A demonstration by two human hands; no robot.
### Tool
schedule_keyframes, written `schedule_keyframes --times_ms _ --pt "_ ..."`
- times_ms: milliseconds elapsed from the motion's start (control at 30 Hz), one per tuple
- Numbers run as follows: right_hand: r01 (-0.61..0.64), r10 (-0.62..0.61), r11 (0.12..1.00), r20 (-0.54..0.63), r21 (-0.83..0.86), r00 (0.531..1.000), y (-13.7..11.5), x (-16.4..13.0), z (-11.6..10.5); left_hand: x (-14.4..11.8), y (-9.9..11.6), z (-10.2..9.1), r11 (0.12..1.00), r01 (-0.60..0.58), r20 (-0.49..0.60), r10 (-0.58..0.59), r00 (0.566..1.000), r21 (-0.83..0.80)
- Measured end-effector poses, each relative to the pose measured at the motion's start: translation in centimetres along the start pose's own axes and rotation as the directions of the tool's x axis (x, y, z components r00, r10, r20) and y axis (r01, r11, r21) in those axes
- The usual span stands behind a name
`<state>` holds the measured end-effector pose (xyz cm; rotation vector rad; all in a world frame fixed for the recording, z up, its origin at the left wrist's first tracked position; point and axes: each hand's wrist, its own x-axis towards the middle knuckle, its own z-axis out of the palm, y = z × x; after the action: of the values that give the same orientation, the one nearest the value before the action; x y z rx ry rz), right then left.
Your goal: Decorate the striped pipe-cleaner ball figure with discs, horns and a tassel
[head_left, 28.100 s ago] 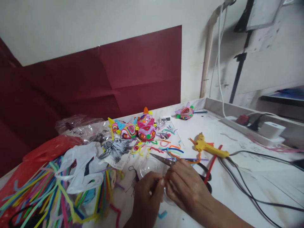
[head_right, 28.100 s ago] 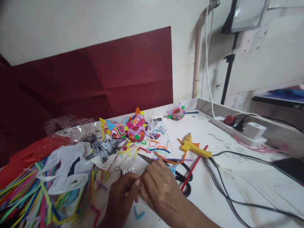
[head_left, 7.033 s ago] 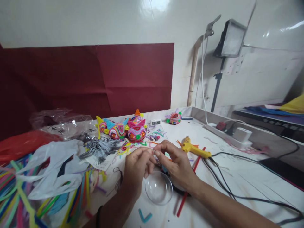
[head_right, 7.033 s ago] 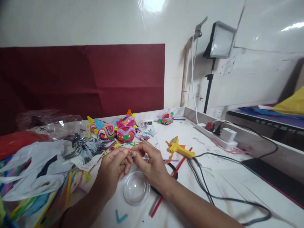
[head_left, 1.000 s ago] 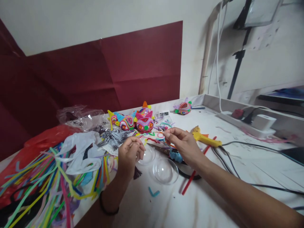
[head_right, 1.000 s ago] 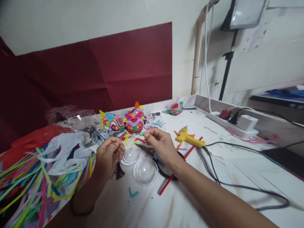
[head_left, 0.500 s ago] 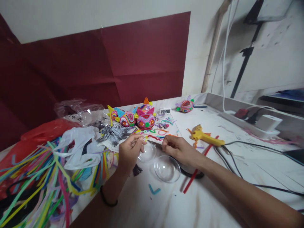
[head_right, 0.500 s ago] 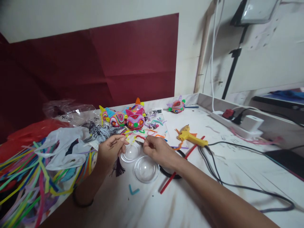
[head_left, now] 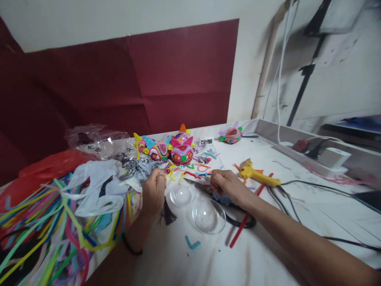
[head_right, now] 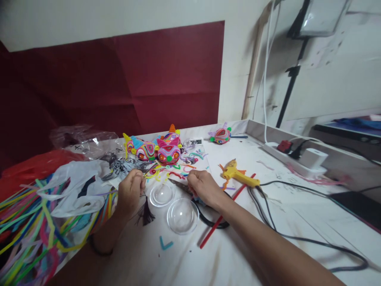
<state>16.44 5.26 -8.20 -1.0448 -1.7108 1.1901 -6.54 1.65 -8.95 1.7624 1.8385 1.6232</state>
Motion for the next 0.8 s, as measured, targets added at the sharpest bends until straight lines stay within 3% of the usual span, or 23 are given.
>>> schedule_keyframes --times_ms 200,367,567,800 --pt "-0.087 0.090 0.966 -0.002 0.245 0.996 -0.5 0.4 0.4 0.3 -1.0 0.1 0.995 -0.026 0.080 0.018 0.997 0.099" --pt "-0.124 0.166 0.864 -0.043 0.488 0.985 -0.5 1.1 -0.7 0.9 -2.7 0.6 0.992 0.106 0.053 -0.109 0.993 0.065" --pt "-0.226 0.365 0.727 -0.086 0.648 0.927 1.3 4.4 -3.7 1.7 -3.7 0.2 0.957 0.289 0.059 -0.289 0.956 0.000" --pt "-0.218 0.458 0.688 -0.180 0.692 0.871 2.8 9.2 -8.8 2.2 -5.1 0.7 0.944 0.328 0.060 -0.329 0.942 0.018"
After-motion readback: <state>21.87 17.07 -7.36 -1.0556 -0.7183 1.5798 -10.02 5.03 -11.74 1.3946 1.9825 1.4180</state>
